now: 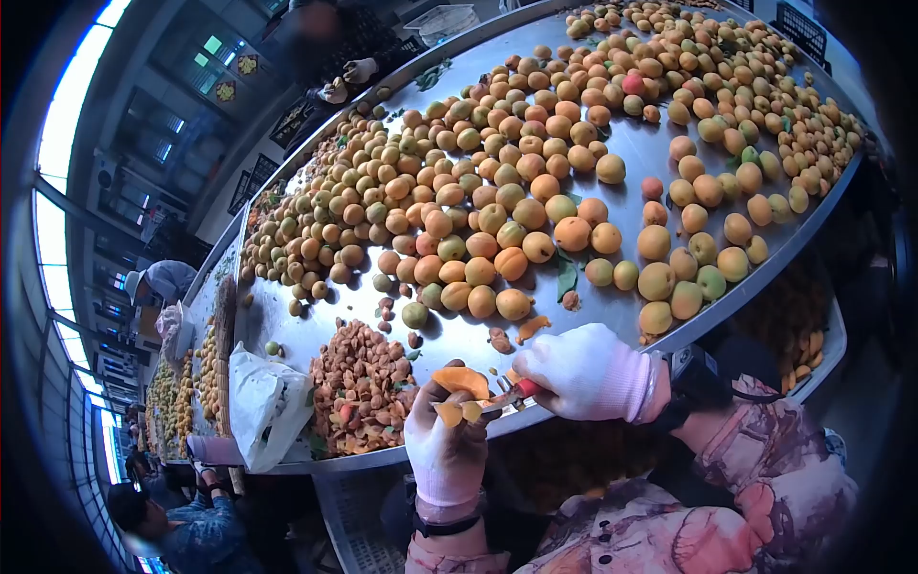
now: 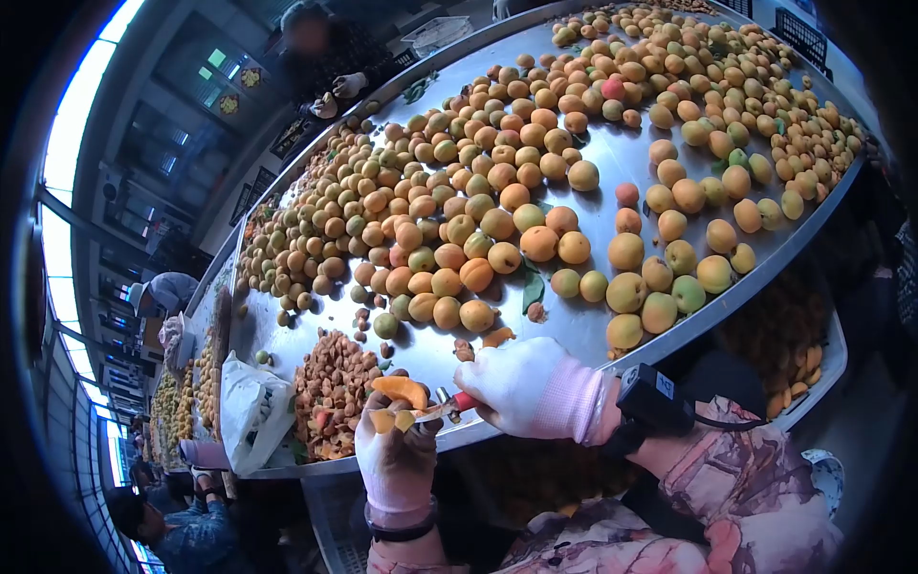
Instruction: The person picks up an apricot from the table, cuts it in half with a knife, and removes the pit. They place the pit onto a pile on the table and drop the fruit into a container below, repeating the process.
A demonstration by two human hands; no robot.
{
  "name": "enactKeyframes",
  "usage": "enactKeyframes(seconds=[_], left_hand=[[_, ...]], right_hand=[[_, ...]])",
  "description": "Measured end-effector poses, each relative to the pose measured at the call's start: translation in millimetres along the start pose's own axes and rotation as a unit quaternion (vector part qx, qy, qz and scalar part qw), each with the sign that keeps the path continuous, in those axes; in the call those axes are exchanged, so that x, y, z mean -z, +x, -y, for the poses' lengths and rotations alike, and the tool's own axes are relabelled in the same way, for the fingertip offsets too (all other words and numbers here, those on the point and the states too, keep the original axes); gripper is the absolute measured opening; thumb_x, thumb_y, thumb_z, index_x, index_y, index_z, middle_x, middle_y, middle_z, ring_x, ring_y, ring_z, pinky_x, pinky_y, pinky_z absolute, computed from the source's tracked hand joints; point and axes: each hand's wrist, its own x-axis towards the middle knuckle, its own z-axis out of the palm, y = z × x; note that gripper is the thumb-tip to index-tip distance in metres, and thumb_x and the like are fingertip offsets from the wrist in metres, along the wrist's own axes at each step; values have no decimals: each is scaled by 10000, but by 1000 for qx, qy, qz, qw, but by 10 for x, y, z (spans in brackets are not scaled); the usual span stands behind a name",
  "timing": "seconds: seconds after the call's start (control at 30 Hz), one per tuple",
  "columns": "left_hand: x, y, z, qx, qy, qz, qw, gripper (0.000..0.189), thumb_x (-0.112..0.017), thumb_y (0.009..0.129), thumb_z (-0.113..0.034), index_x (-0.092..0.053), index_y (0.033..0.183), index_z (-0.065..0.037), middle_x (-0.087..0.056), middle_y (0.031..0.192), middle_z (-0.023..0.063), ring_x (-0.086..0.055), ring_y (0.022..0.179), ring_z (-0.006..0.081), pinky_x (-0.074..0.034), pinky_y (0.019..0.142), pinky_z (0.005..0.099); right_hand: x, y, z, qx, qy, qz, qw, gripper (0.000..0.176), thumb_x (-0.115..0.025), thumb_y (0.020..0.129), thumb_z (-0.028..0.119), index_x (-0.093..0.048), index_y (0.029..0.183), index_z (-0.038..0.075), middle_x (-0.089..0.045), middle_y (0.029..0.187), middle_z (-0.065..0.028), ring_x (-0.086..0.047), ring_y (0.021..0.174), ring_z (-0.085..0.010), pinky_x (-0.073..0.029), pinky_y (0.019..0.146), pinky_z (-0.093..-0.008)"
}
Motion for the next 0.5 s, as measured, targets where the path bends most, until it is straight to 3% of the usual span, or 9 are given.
enactKeyframes(seconds=[0.27, 0.5], left_hand=[[-49, -40, -77, 16, 31, 11, 999, 569, -722, 910, -216, -461, 1312, 92, -640, 1086, 152, -691, 939, 228, -625, 776, 315], [29, -45, -158, 88, 23, 42, 995, 499, -717, 915, -209, -521, 1234, 121, -631, 984, 122, -636, 830, 188, -535, 703, 273]], right_hand=[[-25, 51, -34, 0, -12, 46, 999, 164, -683, 856, 236, -633, 952, 112, -663, 854, -79, -691, 805, -290, -555, 639, -403], [-45, 107, -169, -13, -16, 39, 999, 162, -673, 848, 225, -604, 958, 128, -639, 880, -89, -674, 776, -331, -531, 633, -441]])
